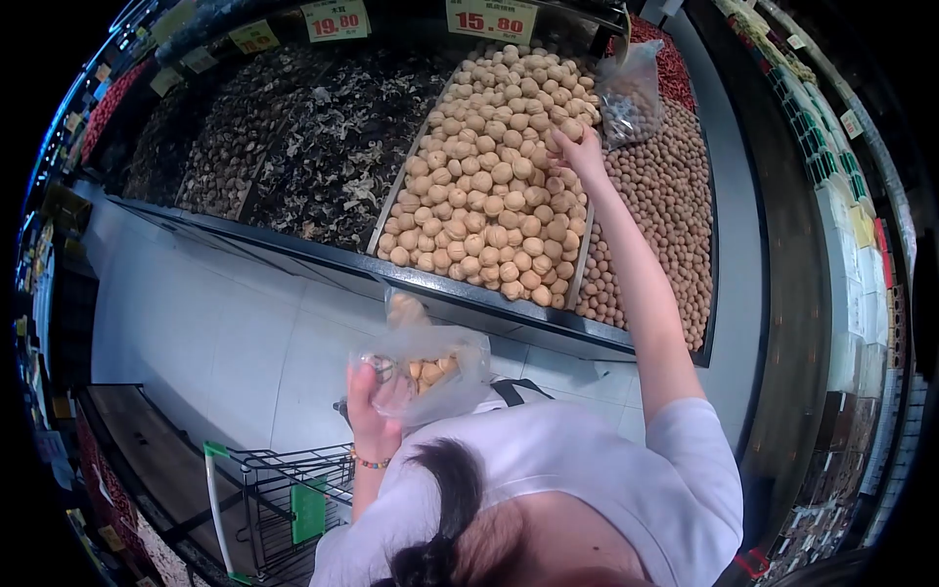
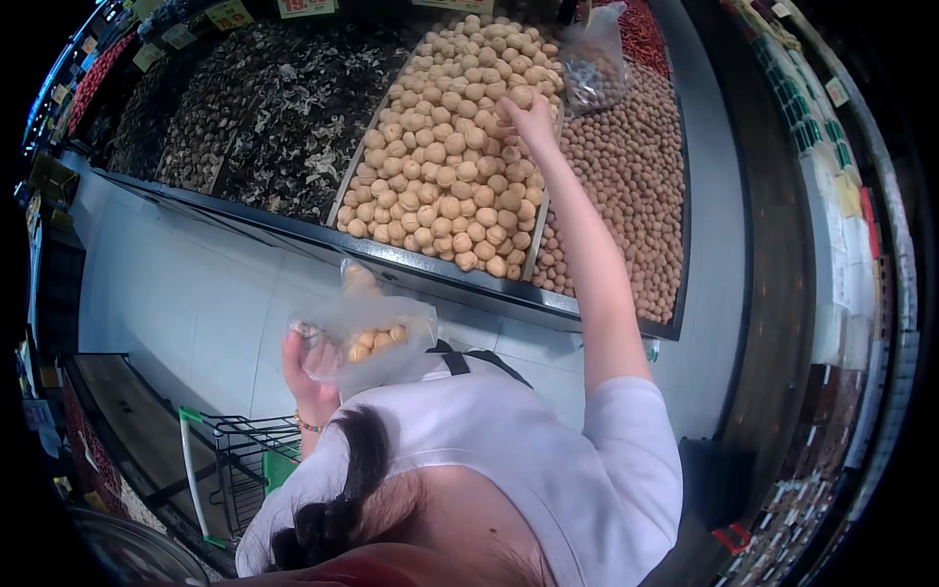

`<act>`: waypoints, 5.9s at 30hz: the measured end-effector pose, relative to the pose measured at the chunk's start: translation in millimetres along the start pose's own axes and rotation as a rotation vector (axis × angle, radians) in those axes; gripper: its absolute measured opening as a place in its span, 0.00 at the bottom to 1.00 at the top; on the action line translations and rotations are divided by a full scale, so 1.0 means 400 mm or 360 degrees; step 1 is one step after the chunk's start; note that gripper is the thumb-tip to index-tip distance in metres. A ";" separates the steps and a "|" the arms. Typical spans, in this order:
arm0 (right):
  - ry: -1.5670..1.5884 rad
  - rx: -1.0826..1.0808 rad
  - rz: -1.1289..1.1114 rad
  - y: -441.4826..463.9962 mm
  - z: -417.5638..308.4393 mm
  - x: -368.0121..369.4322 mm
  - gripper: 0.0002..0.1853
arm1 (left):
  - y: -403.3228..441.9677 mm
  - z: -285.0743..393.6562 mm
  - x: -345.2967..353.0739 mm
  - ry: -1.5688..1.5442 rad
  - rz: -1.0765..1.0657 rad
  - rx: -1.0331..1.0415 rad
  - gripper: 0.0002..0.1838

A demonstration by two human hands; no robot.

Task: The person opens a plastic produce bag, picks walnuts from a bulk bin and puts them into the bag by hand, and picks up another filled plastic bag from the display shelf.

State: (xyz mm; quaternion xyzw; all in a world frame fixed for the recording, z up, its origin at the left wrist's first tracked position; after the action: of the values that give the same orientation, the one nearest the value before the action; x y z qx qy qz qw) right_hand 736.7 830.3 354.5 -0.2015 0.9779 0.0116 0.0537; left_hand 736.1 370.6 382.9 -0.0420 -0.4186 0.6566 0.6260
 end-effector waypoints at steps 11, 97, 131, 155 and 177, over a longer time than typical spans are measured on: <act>-0.0450 -0.0224 0.0622 0.244 0.129 -0.064 0.21 | 0.124 0.104 -0.078 -0.0385 -0.0602 0.0008 0.10; -0.0298 -0.0137 0.0038 -0.423 -0.032 0.092 0.18 | 0.099 0.175 -0.303 -0.0154 -0.0325 0.0177 0.11; -0.1818 -0.1205 -0.0042 0.392 -0.077 0.437 0.17 | 0.215 0.195 -0.027 -0.0155 0.0237 0.0546 0.09; -0.1639 -0.1098 -0.0300 0.454 -0.016 0.527 0.17 | 0.237 0.192 0.022 -0.0181 0.0118 0.0549 0.10; -0.0811 -0.1016 -0.0105 0.183 -0.038 0.476 0.12 | 0.336 0.281 -0.034 -0.0200 -0.0223 0.0353 0.11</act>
State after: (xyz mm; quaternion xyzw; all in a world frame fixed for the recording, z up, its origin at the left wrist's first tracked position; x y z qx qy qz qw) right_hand 532.3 822.1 348.7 -0.2300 0.8737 0.3622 0.2293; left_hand 568.0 321.0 368.0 0.0981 -0.3838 0.6548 0.6437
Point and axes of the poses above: each hand's wrist, its own y-axis towards the middle knuckle, its own x-axis out of the palm, z = x × y, the point moved 7 cm from there along y, towards the middle knuckle, and after that the axes turned 14 degrees about z, right-handed, at the moved point
